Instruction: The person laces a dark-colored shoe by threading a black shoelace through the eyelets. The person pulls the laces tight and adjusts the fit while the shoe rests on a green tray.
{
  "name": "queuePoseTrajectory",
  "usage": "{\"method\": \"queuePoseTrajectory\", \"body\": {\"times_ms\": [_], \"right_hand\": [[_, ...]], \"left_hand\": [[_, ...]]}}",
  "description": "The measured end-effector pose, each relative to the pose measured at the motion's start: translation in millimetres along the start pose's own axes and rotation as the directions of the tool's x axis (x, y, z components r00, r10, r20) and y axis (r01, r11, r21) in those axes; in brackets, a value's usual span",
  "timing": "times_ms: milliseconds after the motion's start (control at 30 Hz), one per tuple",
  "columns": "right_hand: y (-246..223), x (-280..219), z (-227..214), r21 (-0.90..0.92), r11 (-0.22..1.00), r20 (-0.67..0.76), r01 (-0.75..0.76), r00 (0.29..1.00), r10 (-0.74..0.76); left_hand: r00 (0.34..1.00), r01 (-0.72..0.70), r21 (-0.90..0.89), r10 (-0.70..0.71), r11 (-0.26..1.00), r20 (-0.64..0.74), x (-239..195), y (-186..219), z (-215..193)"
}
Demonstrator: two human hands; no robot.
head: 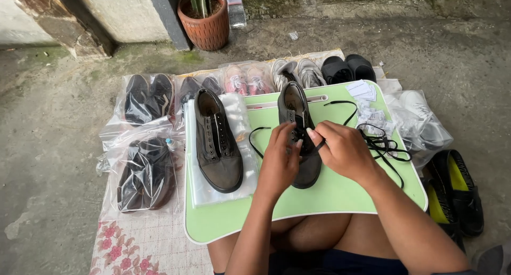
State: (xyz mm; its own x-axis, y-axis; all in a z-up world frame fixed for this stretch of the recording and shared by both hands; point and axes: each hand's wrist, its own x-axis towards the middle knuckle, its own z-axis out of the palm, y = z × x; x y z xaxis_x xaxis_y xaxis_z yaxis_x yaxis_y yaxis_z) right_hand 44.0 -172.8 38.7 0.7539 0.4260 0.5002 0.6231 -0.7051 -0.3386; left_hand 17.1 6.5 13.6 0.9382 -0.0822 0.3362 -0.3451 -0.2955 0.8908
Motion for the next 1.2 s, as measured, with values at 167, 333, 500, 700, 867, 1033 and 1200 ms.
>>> {"method": "queuePoseTrajectory", "body": {"times_ms": [167,333,500,700,867,1033,1200], "right_hand": [[1,10,-32,0.313,0.936,0.086,-0.159,0.987,0.139],[9,20,-60,0.635,0.702,0.123,-0.321,0.940,0.318],[-3,54,-101,0.885,0.356,0.093,-0.299,0.864,0.495],[22,110,-99,0.819,0.417,0.104,-0.396,0.815,0.570],[40,118,-59,0.675,0.416,0.292,-0.610,0.738,0.608],[52,108,-31,0.476,0.571,0.401,-0.669,0.743,0.536],[75,91,-12,-0.143,0.750,0.680,-0.645,0.487,0.548]], "left_hand": [[0.980,-0.026,0.040,0.017,0.999,0.197,25,-30,17],[0.977,0.043,0.059,-0.054,0.997,0.205,32,-43,28],[0.990,0.083,-0.018,-0.081,0.996,0.118,18,-38,32],[0.995,-0.098,0.209,0.097,0.973,0.011,-11,-37,50],[0.989,-0.080,0.287,0.111,0.955,-0.094,-31,-5,50],[0.998,-0.016,0.113,0.023,0.994,-0.058,-35,22,36],[0.988,0.135,-0.032,-0.137,0.990,-0.065,-32,36,16]]}}
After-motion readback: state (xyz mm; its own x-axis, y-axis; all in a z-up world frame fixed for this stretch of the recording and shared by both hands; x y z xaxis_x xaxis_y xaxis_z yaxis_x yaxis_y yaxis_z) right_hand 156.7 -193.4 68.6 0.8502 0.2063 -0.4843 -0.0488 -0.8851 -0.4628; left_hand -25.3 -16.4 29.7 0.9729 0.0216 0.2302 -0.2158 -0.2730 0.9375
